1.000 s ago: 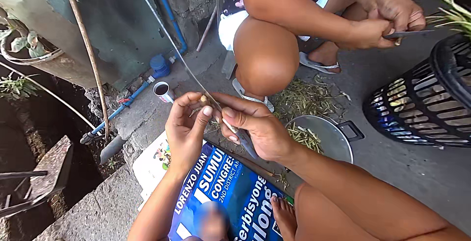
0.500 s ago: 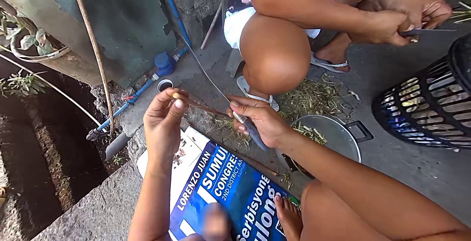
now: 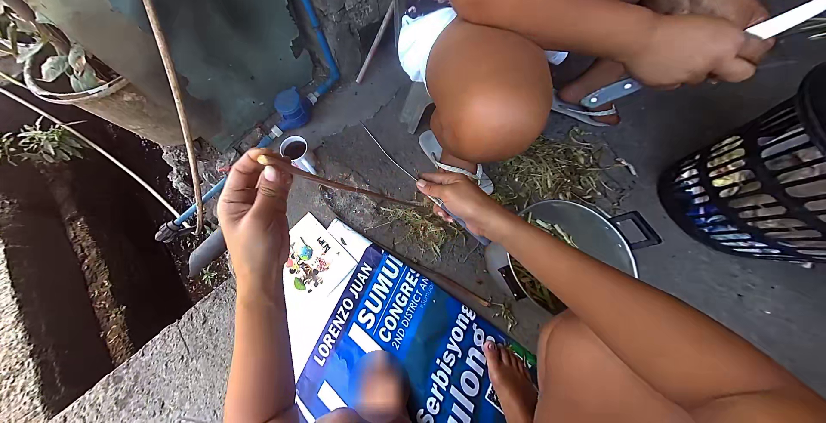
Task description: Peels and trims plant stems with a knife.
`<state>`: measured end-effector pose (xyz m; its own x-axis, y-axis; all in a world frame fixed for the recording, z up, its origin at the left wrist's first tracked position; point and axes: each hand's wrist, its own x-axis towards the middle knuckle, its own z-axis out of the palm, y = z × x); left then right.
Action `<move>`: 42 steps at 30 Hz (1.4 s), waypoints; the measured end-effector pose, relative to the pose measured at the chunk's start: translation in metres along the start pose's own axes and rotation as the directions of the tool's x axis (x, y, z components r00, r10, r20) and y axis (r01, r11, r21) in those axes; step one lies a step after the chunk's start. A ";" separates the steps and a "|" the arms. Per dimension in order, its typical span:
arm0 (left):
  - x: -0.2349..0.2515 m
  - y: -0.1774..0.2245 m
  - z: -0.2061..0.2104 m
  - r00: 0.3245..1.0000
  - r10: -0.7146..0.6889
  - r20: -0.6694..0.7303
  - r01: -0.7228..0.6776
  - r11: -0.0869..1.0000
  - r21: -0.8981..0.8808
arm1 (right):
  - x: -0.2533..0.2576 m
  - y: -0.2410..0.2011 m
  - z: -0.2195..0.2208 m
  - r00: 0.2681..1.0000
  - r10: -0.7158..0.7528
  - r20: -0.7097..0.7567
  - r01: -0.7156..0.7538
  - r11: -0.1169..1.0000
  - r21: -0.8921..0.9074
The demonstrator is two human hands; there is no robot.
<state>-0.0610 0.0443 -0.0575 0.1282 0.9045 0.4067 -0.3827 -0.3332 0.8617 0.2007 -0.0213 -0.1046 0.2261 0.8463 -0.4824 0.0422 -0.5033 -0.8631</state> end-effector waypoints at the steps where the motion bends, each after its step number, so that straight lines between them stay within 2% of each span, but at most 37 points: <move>1: -0.001 -0.003 0.003 1.000 -0.009 0.015 0.009 1.000 0.014 | -0.003 -0.002 0.002 1.000 -0.028 0.001 0.028 0.999 0.026; 4: -0.005 -0.014 0.015 0.997 -0.045 0.062 0.043 0.999 0.032 | -0.021 -0.014 0.010 0.967 -0.255 0.005 0.251 0.956 0.149; 7: -0.009 -0.022 0.027 0.991 -0.070 0.117 0.066 0.997 0.041 | -0.044 -0.026 0.018 0.836 -0.547 0.054 0.522 0.820 0.235; 9: -0.012 -0.024 0.033 0.987 -0.076 0.143 0.071 0.997 0.042 | -0.058 -0.033 0.024 0.741 -0.665 0.094 0.627 0.735 0.260; 12: -0.016 -0.024 0.043 0.988 -0.069 0.138 0.060 0.996 0.064 | -0.073 -0.038 0.031 0.669 -0.736 0.103 0.682 0.664 0.308; 16: -0.023 -0.022 0.052 0.989 -0.033 0.147 0.019 0.995 0.094 | -0.079 -0.039 0.034 0.645 -0.755 0.120 0.691 0.643 0.332; 28: -0.029 -0.017 0.060 0.983 0.071 0.171 -0.094 0.987 0.133 | -0.079 -0.036 0.033 0.658 -0.742 0.128 0.655 0.647 0.390; 34: -0.028 -0.022 0.057 0.986 0.047 0.160 -0.064 0.993 0.104 | -0.074 -0.032 0.030 0.747 -0.630 0.212 0.426 0.698 0.575; 38: -0.020 -0.021 0.048 0.996 0.006 0.084 -0.011 0.998 0.069 | -0.061 -0.020 0.028 0.831 -0.526 0.181 0.335 0.734 0.591; 42: -0.012 -0.011 0.033 1.000 0.018 -0.012 -0.018 0.999 0.034 | -0.043 -0.002 0.026 0.950 -0.291 0.116 0.184 0.819 0.543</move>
<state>-0.0275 0.0284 -0.0620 0.1104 0.9015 0.4185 -0.3540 -0.3578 0.8641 0.1657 -0.0522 -0.0858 0.0893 0.9704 -0.2246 -0.4527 -0.1613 -0.8770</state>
